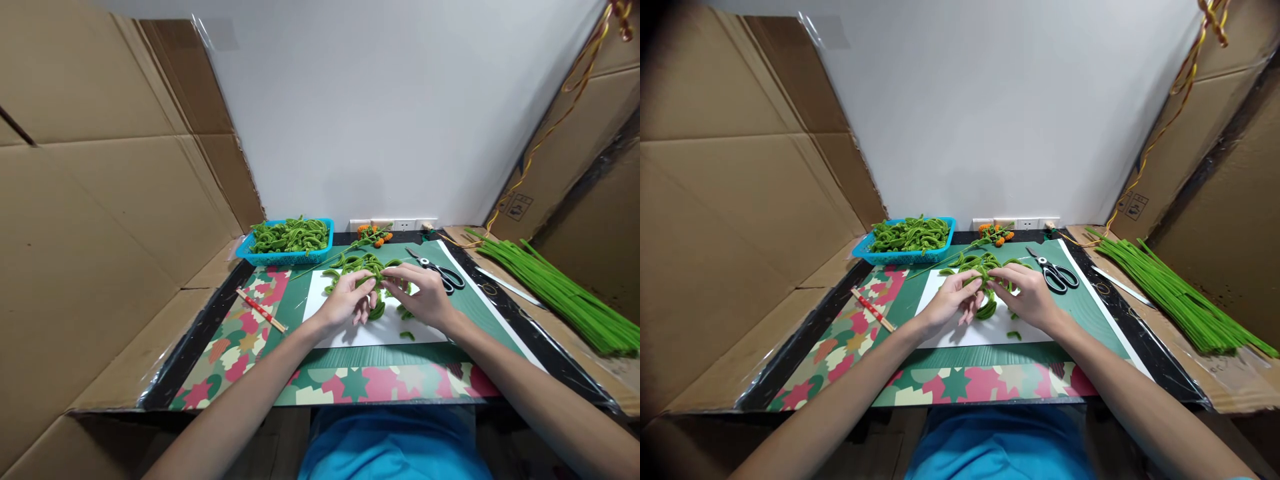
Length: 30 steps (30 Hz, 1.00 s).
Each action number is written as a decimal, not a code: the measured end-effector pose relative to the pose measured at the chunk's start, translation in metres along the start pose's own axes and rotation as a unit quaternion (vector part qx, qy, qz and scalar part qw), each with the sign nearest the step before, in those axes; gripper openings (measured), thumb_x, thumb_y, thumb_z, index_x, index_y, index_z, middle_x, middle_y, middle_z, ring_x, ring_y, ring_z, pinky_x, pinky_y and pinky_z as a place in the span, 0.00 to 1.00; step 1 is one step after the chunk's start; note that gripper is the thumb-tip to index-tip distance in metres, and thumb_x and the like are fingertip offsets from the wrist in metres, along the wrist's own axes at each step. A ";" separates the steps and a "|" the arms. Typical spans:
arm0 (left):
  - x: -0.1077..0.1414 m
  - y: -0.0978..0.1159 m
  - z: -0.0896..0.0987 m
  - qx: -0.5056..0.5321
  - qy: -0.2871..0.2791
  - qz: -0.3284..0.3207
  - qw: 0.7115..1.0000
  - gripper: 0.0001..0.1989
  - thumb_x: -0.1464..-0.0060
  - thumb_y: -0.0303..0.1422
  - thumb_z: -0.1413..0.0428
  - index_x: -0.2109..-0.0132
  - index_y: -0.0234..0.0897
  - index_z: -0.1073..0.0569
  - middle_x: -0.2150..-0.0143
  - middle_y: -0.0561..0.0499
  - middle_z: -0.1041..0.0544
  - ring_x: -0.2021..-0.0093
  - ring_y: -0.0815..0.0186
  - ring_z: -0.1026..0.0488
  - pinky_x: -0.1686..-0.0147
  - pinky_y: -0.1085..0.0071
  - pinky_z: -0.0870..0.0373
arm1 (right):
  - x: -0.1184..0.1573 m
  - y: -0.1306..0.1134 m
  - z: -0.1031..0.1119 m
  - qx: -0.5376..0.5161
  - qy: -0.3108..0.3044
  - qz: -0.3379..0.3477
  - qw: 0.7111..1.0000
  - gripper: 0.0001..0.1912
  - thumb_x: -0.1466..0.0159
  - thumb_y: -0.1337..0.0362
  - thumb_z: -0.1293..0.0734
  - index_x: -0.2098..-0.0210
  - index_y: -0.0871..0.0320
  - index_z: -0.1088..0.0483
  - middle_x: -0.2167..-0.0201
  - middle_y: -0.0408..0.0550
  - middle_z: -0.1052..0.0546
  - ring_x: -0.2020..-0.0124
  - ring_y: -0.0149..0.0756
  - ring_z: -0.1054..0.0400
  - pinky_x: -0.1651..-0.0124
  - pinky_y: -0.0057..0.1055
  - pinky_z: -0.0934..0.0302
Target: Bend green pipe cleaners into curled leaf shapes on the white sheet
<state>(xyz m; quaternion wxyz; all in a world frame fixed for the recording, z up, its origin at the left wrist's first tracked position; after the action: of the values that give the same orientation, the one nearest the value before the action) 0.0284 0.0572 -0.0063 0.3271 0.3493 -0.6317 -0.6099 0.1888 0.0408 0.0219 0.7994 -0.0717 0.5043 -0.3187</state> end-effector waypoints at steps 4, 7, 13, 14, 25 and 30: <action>0.001 0.000 -0.001 -0.012 -0.008 -0.006 1.000 0.24 0.40 0.54 0.39 0.58 0.36 0.30 0.74 0.55 0.25 0.84 0.73 0.30 0.88 0.79 0.42 | 0.001 -0.001 0.000 0.016 -0.006 0.015 1.000 0.11 0.26 0.60 0.34 0.54 0.53 0.19 0.66 0.51 0.18 0.68 0.37 0.25 0.67 0.33 0.33; 0.001 0.002 -0.002 -0.001 -0.017 -0.007 1.000 0.24 0.39 0.54 0.39 0.62 0.36 0.31 0.74 0.57 0.27 0.84 0.74 0.32 0.87 0.79 0.43 | 0.003 0.000 -0.001 0.028 -0.013 0.023 0.999 0.11 0.25 0.60 0.34 0.55 0.53 0.18 0.67 0.51 0.18 0.69 0.37 0.25 0.67 0.32 0.33; -0.001 0.004 0.003 -0.015 0.045 -0.043 0.998 0.23 0.39 0.53 0.39 0.61 0.36 0.31 0.74 0.58 0.29 0.85 0.75 0.34 0.88 0.79 0.46 | 0.007 -0.002 -0.004 0.032 0.013 0.024 0.999 0.09 0.27 0.60 0.32 0.54 0.54 0.19 0.65 0.50 0.15 0.72 0.37 0.24 0.68 0.33 0.31; -0.001 0.003 0.004 -0.021 0.054 -0.049 0.997 0.23 0.39 0.53 0.39 0.60 0.36 0.31 0.74 0.58 0.29 0.85 0.75 0.34 0.88 0.79 0.46 | 0.007 -0.002 -0.005 0.032 0.015 0.018 0.999 0.09 0.27 0.59 0.32 0.55 0.54 0.19 0.65 0.50 0.15 0.72 0.37 0.24 0.69 0.32 0.31; 0.002 0.001 0.002 -0.104 0.064 -0.079 0.989 0.20 0.35 0.50 0.42 0.58 0.36 0.29 0.73 0.57 0.28 0.84 0.75 0.34 0.84 0.78 0.43 | 0.009 -0.005 -0.012 -0.035 0.005 -0.066 0.997 0.11 0.27 0.58 0.33 0.64 0.54 0.23 0.76 0.45 0.21 0.77 0.34 0.29 0.74 0.30 0.35; 0.003 0.001 0.000 -0.091 0.062 -0.072 0.991 0.20 0.34 0.51 0.43 0.58 0.37 0.31 0.73 0.58 0.29 0.85 0.76 0.36 0.85 0.79 0.44 | 0.009 -0.008 -0.012 -0.064 -0.005 -0.078 0.995 0.10 0.28 0.59 0.33 0.63 0.55 0.23 0.77 0.44 0.23 0.79 0.32 0.32 0.74 0.30 0.37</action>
<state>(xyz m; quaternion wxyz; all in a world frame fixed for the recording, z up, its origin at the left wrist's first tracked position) 0.0264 0.0550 -0.0048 0.3516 0.3996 -0.5250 -0.6641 0.1776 0.0320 0.0130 0.7685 -0.1628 0.5124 -0.3468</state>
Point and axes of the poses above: each hand's wrist, its own x-axis away from the middle knuckle, its own z-axis out of the back of the hand, y = z × x, the point moved 6 cm from there along -x, towards the middle knuckle
